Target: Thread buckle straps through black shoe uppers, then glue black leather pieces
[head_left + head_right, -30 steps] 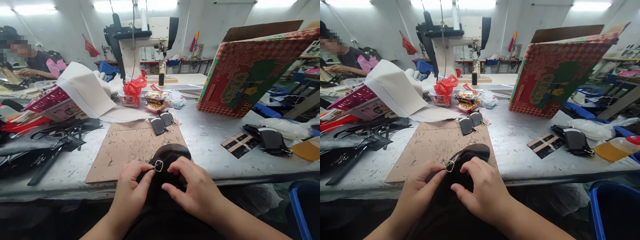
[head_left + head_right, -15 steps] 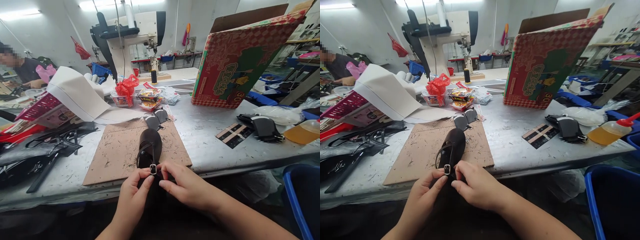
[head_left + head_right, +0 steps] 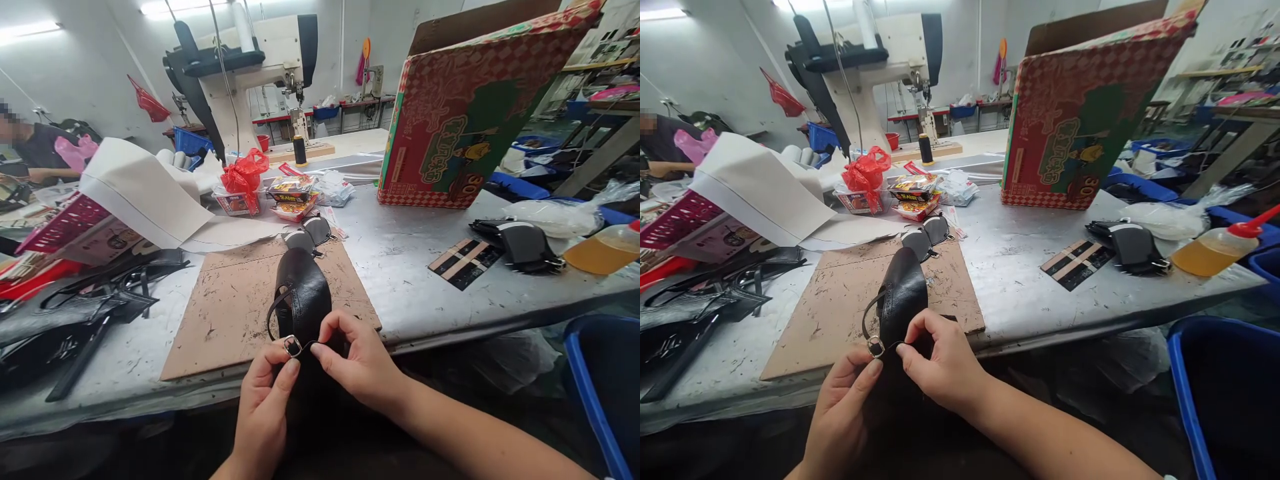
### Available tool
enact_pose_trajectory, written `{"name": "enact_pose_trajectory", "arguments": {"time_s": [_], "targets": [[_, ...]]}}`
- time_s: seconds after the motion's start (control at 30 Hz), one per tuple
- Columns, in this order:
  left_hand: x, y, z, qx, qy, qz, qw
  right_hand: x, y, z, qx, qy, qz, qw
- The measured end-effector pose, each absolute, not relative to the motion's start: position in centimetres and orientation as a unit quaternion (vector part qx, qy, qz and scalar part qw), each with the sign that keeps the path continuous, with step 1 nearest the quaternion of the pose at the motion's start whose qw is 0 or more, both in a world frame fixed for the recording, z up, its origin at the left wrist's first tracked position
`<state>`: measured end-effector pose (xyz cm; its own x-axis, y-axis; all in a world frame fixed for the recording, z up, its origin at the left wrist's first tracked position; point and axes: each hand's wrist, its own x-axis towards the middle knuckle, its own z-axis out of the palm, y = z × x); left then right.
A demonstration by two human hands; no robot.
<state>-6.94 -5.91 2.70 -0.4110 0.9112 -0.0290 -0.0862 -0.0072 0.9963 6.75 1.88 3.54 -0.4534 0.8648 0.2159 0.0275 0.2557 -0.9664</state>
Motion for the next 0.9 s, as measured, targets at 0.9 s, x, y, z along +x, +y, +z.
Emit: {"name": "enact_pose_trajectory", "arguments": {"time_s": [0.9], "targets": [[-7.3, -3.6, 5.5, 0.400, 0.606, 0.502, 0.470, 7.4, 2.5, 3.0, -0.276, -0.718, 0.385, 0.510]]}}
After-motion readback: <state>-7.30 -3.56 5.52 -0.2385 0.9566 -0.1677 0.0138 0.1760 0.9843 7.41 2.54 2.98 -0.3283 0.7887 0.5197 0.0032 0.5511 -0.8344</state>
